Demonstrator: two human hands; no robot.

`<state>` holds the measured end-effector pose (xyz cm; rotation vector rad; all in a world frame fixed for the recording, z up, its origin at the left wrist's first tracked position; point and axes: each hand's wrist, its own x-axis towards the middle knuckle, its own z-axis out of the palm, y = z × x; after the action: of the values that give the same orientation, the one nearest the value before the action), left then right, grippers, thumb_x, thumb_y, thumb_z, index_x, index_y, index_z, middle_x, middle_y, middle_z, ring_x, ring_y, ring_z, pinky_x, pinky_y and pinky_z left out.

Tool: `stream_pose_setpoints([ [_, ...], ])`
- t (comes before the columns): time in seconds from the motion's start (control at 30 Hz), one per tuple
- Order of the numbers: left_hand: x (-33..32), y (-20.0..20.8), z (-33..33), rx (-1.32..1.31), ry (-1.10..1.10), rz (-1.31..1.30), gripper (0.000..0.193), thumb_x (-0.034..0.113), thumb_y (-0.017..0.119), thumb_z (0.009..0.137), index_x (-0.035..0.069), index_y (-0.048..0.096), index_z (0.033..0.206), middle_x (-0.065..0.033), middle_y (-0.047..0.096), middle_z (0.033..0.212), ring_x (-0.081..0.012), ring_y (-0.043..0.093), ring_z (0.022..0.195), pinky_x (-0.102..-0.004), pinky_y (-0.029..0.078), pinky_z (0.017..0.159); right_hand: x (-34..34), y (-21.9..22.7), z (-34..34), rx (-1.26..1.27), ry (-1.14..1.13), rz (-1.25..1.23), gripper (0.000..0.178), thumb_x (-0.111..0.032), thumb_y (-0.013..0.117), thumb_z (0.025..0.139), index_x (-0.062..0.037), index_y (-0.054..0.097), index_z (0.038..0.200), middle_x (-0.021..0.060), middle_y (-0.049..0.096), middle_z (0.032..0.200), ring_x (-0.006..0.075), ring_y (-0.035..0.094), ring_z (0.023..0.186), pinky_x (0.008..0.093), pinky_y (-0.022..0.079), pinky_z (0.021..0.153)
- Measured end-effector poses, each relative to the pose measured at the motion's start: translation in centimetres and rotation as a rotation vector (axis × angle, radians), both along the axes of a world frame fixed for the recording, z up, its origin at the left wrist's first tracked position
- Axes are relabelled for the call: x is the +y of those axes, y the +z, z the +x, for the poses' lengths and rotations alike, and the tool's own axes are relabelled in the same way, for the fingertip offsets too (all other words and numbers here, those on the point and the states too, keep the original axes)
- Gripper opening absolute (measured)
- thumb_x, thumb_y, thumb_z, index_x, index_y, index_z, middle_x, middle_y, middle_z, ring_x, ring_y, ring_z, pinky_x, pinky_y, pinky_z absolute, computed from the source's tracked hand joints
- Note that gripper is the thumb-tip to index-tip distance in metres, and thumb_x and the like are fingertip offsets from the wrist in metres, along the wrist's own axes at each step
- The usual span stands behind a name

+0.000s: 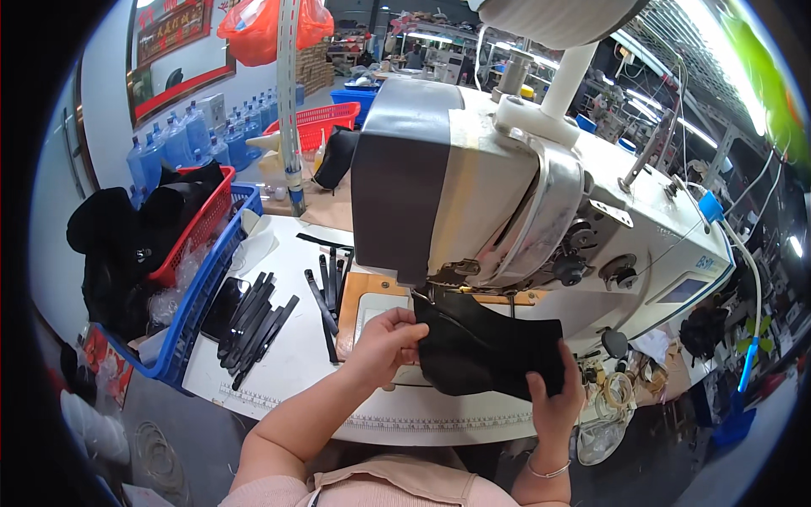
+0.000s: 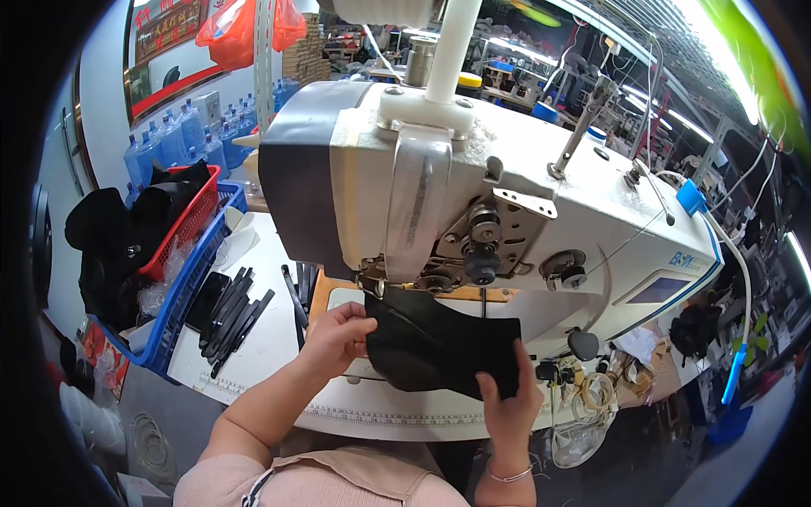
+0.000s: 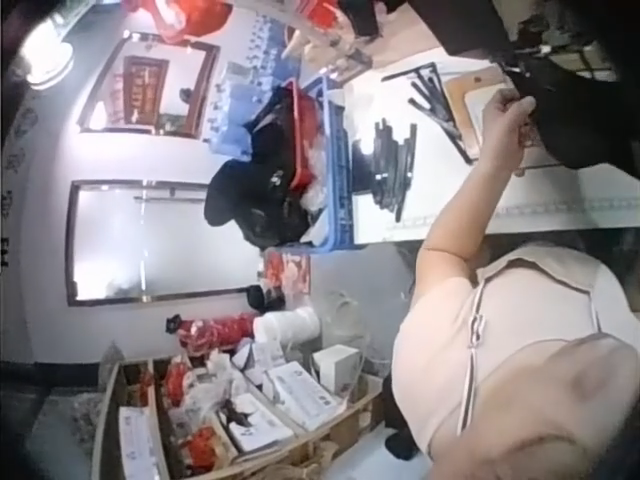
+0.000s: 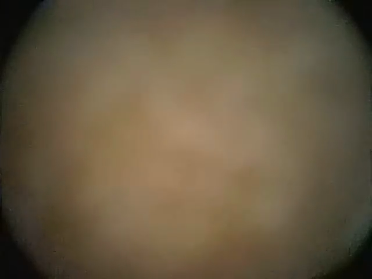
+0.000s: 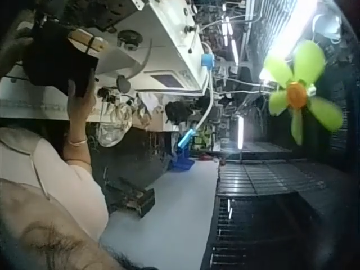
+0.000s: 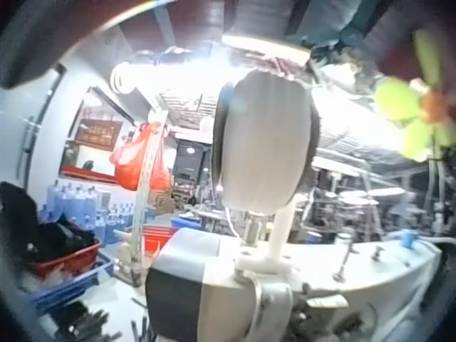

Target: Stitching pieces of a black shoe upper together using an industrial sewing machine.

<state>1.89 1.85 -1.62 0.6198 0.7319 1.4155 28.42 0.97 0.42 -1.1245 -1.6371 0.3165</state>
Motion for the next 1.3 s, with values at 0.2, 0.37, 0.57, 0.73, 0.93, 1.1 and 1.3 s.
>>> stream_pose_setpoints([
  [0.2,2.6,2.2,-0.8,0.206,0.108,-0.076,0.012,0.012,0.059,0.088,0.005,0.056,0.097,-0.0033,0.061,0.081,-0.0110,0.061,0.064,-0.0247,0.053,0.056,2.2,2.2,-1.4,0.008,-0.044,0.006,0.029,-0.004,0.067,0.082,-0.0009,0.064,0.111,0.0125,0.070,0.090,0.0124,0.064,0.076,0.0254,0.048,0.071],
  [0.37,1.5,1.1,-1.1,0.258,0.008,0.009,0.014,0.012,0.059,0.088,0.003,0.054,0.098,-0.0063,0.062,0.080,-0.0141,0.063,0.064,-0.0282,0.055,0.056,2.9,3.3,0.7,-0.142,0.135,-0.072,0.024,-0.002,0.067,0.079,-0.0027,0.069,0.102,0.0122,0.068,0.078,0.0135,0.059,0.061,0.0243,0.046,0.060],
  [0.57,0.0,0.2,-0.3,0.175,0.079,-0.002,0.022,0.016,0.064,0.087,0.002,0.052,0.099,-0.0048,0.059,0.073,-0.0145,0.062,0.058,-0.0269,0.054,0.053,2.2,1.6,1.6,-0.108,0.207,0.012,0.026,0.005,0.068,0.074,-0.0052,0.071,0.097,0.0065,0.057,0.060,0.0119,0.049,0.049,0.0240,0.037,0.049],
  [0.73,1.9,1.3,-1.4,0.361,0.098,0.070,0.023,0.015,0.065,0.086,0.003,0.055,0.102,-0.0030,0.058,0.075,-0.0111,0.060,0.057,-0.0232,0.052,0.049,3.0,1.5,1.6,-0.122,0.226,-0.014,0.026,0.005,0.068,0.073,-0.0053,0.071,0.097,0.0067,0.057,0.059,0.0118,0.049,0.050,0.0246,0.038,0.049],
  [0.93,1.7,1.4,-1.2,0.282,0.068,-0.004,0.009,0.013,0.063,0.087,0.006,0.057,0.091,-0.0031,0.060,0.075,-0.0100,0.058,0.056,-0.0219,0.048,0.048,3.1,1.7,1.3,-0.087,0.180,-0.041,0.024,0.005,0.066,0.077,-0.0051,0.071,0.098,0.0070,0.061,0.065,0.0102,0.051,0.053,0.0226,0.040,0.051],
  [1.1,2.7,1.9,-1.6,0.323,0.110,0.012,0.013,0.013,0.062,0.088,0.004,0.059,0.097,-0.0028,0.060,0.076,-0.0102,0.059,0.060,-0.0216,0.047,0.049,4.7,2.6,0.5,0.001,0.159,-0.094,0.023,0.003,0.066,0.078,-0.0044,0.071,0.099,0.0043,0.060,0.064,0.0055,0.046,0.055,0.0214,0.037,0.051],
  [1.3,2.4,1.5,-1.5,0.297,0.121,0.044,0.019,0.006,0.065,0.085,0.003,0.060,0.102,-0.0030,0.061,0.083,-0.0091,0.058,0.065,-0.0207,0.049,0.053,5.6,2.7,0.5,-0.009,0.184,-0.081,0.022,0.004,0.066,0.078,-0.0041,0.071,0.099,0.0032,0.060,0.065,0.0051,0.046,0.055,0.0208,0.036,0.051],
])
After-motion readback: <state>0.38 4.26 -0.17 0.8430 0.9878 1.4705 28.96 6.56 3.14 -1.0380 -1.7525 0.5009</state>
